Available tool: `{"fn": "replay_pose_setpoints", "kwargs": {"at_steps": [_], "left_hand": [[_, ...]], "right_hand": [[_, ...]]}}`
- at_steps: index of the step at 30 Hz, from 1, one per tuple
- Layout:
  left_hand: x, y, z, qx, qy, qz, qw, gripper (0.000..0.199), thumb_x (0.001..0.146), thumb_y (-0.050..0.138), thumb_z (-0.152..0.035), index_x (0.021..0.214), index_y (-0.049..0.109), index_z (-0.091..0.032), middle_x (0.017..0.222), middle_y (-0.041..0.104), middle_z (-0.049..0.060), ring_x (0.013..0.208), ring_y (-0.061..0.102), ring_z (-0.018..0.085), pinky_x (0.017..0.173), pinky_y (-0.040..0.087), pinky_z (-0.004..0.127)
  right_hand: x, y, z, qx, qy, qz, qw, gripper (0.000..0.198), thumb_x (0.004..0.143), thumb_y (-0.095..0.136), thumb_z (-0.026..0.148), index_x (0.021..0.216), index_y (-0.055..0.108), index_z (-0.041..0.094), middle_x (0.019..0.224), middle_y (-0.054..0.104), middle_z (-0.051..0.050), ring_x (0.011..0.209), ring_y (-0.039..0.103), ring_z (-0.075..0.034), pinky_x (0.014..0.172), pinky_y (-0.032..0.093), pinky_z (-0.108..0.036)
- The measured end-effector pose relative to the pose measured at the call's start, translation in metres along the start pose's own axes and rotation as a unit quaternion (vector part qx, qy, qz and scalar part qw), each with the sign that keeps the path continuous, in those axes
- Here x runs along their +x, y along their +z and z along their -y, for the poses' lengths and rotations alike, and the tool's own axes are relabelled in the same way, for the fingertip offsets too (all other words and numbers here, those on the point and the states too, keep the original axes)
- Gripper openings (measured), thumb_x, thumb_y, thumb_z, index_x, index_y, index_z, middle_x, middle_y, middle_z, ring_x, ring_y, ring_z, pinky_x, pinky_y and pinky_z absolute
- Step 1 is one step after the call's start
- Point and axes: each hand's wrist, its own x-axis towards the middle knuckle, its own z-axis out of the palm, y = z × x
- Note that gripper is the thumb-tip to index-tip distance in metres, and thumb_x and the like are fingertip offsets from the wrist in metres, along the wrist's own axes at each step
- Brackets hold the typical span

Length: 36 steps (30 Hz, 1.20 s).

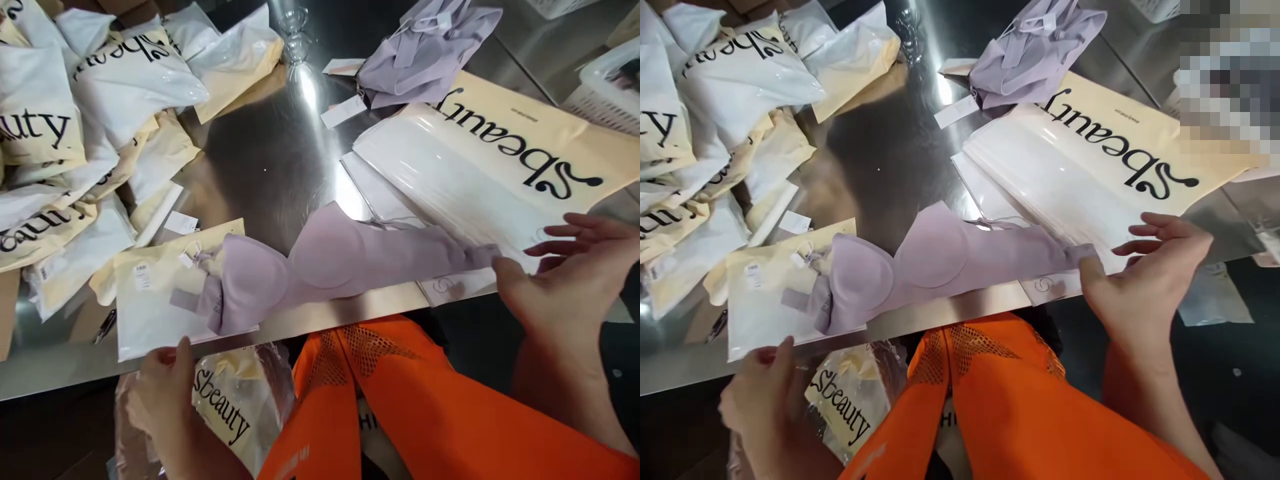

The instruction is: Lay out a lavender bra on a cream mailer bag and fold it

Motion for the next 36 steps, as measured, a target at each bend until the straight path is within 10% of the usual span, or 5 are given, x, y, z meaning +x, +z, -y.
{"fn": "replay_pose_setpoints", "kwargs": {"at_steps": [4, 9, 20, 32, 36], "left_hand": [[-0.025, -0.005, -0.061, -0.015, 0.163, -0.062, 0.985, 0.025, 0.082, 0.059, -0.053, 0.075, 0.058, -0.028, 0.071, 0.063, 0.002, 0.071, 0.064, 0.028, 0.069, 0.047, 0.041], [-0.054, 0.044, -0.183, 0.027, 0.518, 0.204, 0.830, 0.041, 0.103, 0.040, -0.043, 0.076, 0.063, -0.022, 0.076, 0.070, 0.005, 0.076, 0.067, 0.021, 0.067, 0.042, 0.032], [-0.060, 0.095, -0.231, 0.255, 0.612, 0.287, 0.691, 0.037, 0.104, 0.039, -0.031, 0.102, 0.075, -0.020, 0.098, 0.079, 0.013, 0.090, 0.073, 0.033, 0.067, 0.041, 0.038], [-0.037, 0.084, -0.211, 0.038, 0.586, 0.303, 0.751, 0.037, 0.105, 0.041, -0.037, 0.073, 0.054, -0.022, 0.072, 0.065, 0.001, 0.070, 0.059, 0.017, 0.067, 0.039, 0.030], [-0.014, 0.040, -0.148, -0.110, 0.417, 0.158, 0.888, 0.034, 0.099, 0.046, -0.046, 0.074, 0.054, -0.023, 0.066, 0.059, -0.002, 0.065, 0.057, 0.016, 0.065, 0.042, 0.028]], "right_hand": [[-0.031, 0.015, 0.040, 0.006, -0.204, 0.148, 0.968, 0.020, 0.098, 0.059, 0.041, 0.096, 0.063, 0.021, 0.085, 0.066, -0.007, 0.070, 0.060, -0.019, 0.063, 0.042, -0.032], [-0.060, 0.067, 0.089, -0.135, -0.215, 0.380, 0.889, 0.043, 0.109, 0.047, 0.043, 0.082, 0.068, 0.016, 0.080, 0.071, -0.008, 0.070, 0.063, -0.020, 0.056, 0.020, -0.030], [-0.058, 0.103, 0.092, -0.175, -0.214, 0.501, 0.820, 0.030, 0.106, 0.040, 0.016, 0.111, 0.070, 0.013, 0.104, 0.075, -0.015, 0.094, 0.072, -0.028, 0.072, 0.042, -0.034], [-0.053, 0.082, 0.063, -0.031, -0.307, 0.478, 0.822, 0.033, 0.110, 0.045, 0.026, 0.088, 0.068, 0.015, 0.090, 0.073, -0.009, 0.083, 0.067, -0.022, 0.077, 0.038, -0.033], [-0.038, 0.038, 0.018, -0.018, -0.288, 0.256, 0.922, 0.046, 0.112, 0.040, 0.041, 0.077, 0.060, 0.018, 0.073, 0.064, -0.005, 0.066, 0.058, -0.019, 0.068, 0.039, -0.030]]}}
